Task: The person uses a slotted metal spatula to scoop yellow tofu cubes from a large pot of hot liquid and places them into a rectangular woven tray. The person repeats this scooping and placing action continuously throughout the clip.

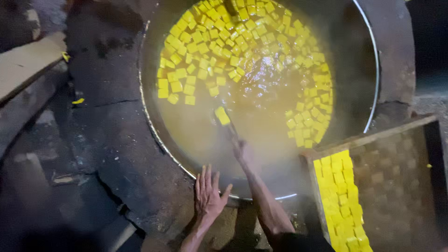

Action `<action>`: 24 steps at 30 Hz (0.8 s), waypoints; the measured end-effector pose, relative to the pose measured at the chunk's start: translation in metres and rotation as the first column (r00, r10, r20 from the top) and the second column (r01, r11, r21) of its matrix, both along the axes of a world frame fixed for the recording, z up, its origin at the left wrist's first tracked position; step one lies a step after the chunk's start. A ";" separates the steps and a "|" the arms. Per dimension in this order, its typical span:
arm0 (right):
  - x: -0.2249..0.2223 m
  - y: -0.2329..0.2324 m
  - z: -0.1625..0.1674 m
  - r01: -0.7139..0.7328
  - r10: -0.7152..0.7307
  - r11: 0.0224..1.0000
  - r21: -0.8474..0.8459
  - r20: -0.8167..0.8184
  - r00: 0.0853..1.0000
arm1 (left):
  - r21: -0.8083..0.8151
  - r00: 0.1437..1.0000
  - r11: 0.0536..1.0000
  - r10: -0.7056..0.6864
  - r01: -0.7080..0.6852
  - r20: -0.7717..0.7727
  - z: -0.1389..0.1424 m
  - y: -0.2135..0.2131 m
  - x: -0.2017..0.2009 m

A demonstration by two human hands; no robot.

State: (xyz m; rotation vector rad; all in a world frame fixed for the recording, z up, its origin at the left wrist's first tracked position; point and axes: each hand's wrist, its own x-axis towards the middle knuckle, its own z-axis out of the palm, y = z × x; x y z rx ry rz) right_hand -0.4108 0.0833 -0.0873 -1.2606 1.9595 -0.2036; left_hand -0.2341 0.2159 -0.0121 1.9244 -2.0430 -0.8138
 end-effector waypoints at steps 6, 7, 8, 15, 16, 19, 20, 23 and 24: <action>0.046 -0.081 -0.009 0.002 -0.001 0.945 -0.327 0.004 1.000 | 0.037 0.999 0.999 0.021 -0.020 -0.027 0.004 -0.001 0.003; 0.049 -0.090 -0.006 0.000 0.005 0.940 -0.340 0.013 1.000 | 0.044 1.000 0.999 0.018 -0.017 -0.020 0.004 -0.001 0.003; 0.051 -0.096 -0.004 -0.004 0.012 0.937 -0.350 0.020 1.000 | 0.020 1.000 1.000 0.001 -0.001 -0.002 0.005 -0.002 0.004; 0.034 -0.062 0.015 0.215 -0.181 0.973 -0.090 0.285 0.941 | 0.106 1.000 0.994 -0.004 0.004 -0.004 -0.002 -0.003 0.003; 0.025 -0.040 0.018 0.262 -0.206 0.959 -0.109 0.368 0.907 | 0.113 1.000 0.994 0.001 0.000 -0.017 -0.002 -0.002 0.004; -0.003 0.002 0.018 0.174 -0.163 0.985 -0.013 0.295 0.942 | -0.125 0.999 0.992 -0.010 0.006 -0.030 -0.003 -0.002 0.005; -0.009 0.013 0.015 0.173 -0.159 0.985 -0.021 0.304 0.939 | -0.074 0.999 0.997 -0.010 0.007 -0.043 -0.003 -0.002 0.006; -0.029 0.017 0.006 0.038 -0.027 0.997 -0.072 0.148 0.989 | 0.058 0.998 0.998 -0.016 0.019 -0.058 -0.002 -0.002 0.007; -0.032 0.008 0.003 -0.015 0.023 0.996 -0.085 0.088 0.996 | 0.083 0.999 0.996 -0.021 0.024 -0.033 -0.003 -0.003 0.007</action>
